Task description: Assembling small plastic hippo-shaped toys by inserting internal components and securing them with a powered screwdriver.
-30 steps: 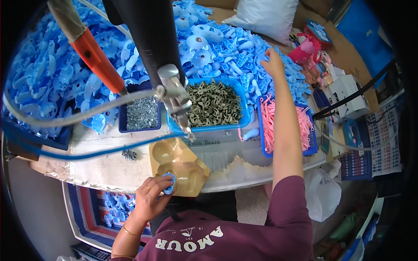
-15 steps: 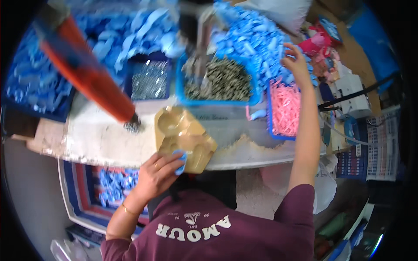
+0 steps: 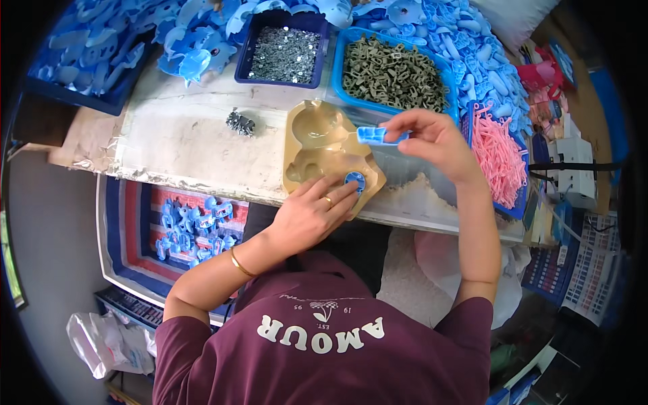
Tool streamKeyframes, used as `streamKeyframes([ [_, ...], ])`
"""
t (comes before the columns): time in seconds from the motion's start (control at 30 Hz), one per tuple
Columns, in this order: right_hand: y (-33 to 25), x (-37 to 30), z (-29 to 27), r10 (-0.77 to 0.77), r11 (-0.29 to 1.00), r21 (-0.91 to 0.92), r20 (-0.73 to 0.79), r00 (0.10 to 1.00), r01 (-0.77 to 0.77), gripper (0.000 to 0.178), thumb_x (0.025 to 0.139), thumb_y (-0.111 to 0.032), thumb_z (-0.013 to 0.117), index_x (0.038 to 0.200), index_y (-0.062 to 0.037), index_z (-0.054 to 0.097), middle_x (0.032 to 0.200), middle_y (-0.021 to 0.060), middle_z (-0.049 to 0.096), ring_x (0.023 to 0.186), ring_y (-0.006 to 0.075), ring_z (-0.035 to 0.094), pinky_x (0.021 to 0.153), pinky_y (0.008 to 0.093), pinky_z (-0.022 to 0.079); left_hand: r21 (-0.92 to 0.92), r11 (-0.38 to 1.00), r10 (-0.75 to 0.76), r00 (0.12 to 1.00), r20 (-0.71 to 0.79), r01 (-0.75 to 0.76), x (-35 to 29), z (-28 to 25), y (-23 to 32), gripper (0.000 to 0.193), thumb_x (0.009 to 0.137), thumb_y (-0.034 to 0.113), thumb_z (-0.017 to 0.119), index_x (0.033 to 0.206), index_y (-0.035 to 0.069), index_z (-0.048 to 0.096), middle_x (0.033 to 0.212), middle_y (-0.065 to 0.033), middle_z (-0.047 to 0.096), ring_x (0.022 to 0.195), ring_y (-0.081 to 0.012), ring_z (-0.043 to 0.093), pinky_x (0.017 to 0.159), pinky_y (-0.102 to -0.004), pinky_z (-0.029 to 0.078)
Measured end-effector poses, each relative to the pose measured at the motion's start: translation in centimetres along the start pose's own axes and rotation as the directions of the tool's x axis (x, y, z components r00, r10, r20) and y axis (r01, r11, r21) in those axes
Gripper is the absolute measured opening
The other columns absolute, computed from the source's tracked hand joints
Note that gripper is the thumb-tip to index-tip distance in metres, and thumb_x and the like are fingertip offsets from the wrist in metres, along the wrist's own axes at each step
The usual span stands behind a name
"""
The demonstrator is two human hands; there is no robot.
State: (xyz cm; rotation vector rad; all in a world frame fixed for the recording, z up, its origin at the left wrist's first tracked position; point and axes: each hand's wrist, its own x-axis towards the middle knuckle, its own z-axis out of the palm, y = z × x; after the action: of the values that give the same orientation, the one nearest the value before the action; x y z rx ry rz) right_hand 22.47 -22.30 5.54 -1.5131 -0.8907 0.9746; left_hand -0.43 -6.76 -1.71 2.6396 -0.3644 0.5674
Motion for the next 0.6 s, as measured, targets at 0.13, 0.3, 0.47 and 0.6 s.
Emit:
streamKeyframes([
  [0.13, -0.9, 1.8, 4.4, -0.006, 0.968, -0.251, 0.074, 0.997, 0.024, 0.028, 0.080, 0.006, 0.057, 0.103, -0.0011, 0.071, 0.102, 0.0076, 0.071, 0.096, 0.0160, 0.067, 0.085, 0.0304, 0.053, 0.018, 1.000, 0.027, 0.998, -0.058, -0.026, -1.1, 0.0, 0.2, 0.038, 0.083, 0.020, 0.073, 0.118, 0.008, 0.066, 0.127, -0.0048, 0.064, 0.111, -0.0236, 0.062, 0.088, -0.0345, 0.051],
  [0.3, 0.2, 3.7, 7.7, -0.061, 0.882, -0.395, 0.445, 0.894, 0.256, 0.028, 0.075, 0.004, 0.052, 0.097, -0.0038, 0.069, 0.093, 0.0123, 0.069, 0.090, 0.0277, 0.067, 0.083, 0.0370, 0.053, -0.061, 0.989, 0.123, 0.980, -0.154, -0.134, -3.7, -2.6, -0.6, 0.036, 0.080, 0.013, 0.075, 0.115, 0.010, 0.068, 0.118, -0.0043, 0.068, 0.101, -0.0204, 0.066, 0.078, -0.0311, 0.053],
  [0.47, 1.1, 4.3, 8.5, -0.093, 0.852, -0.400, 0.520, 0.849, 0.339, 0.032, 0.073, 0.007, 0.049, 0.095, -0.0035, 0.069, 0.097, 0.0132, 0.068, 0.094, 0.0275, 0.066, 0.087, 0.0391, 0.051, -0.035, 0.997, -0.073, 0.955, -0.287, 0.066, -3.5, -6.5, -6.0, 0.032, 0.077, 0.000, 0.072, 0.108, 0.007, 0.067, 0.108, -0.0063, 0.069, 0.096, -0.0258, 0.067, 0.081, -0.0357, 0.054],
  [0.6, -0.2, 3.3, 8.0, -0.081, 0.871, -0.427, 0.365, 0.927, 0.244, 0.027, 0.075, 0.004, 0.055, 0.095, -0.0030, 0.071, 0.101, 0.0107, 0.072, 0.106, 0.0280, 0.066, 0.092, 0.0382, 0.052, 0.148, 0.866, -0.370, 0.810, -0.454, 0.478, -1.8, -8.1, -15.9, 0.028, 0.088, 0.015, 0.070, 0.116, 0.012, 0.066, 0.131, -0.0158, 0.058, 0.118, -0.0365, 0.054, 0.099, -0.0450, 0.045],
])
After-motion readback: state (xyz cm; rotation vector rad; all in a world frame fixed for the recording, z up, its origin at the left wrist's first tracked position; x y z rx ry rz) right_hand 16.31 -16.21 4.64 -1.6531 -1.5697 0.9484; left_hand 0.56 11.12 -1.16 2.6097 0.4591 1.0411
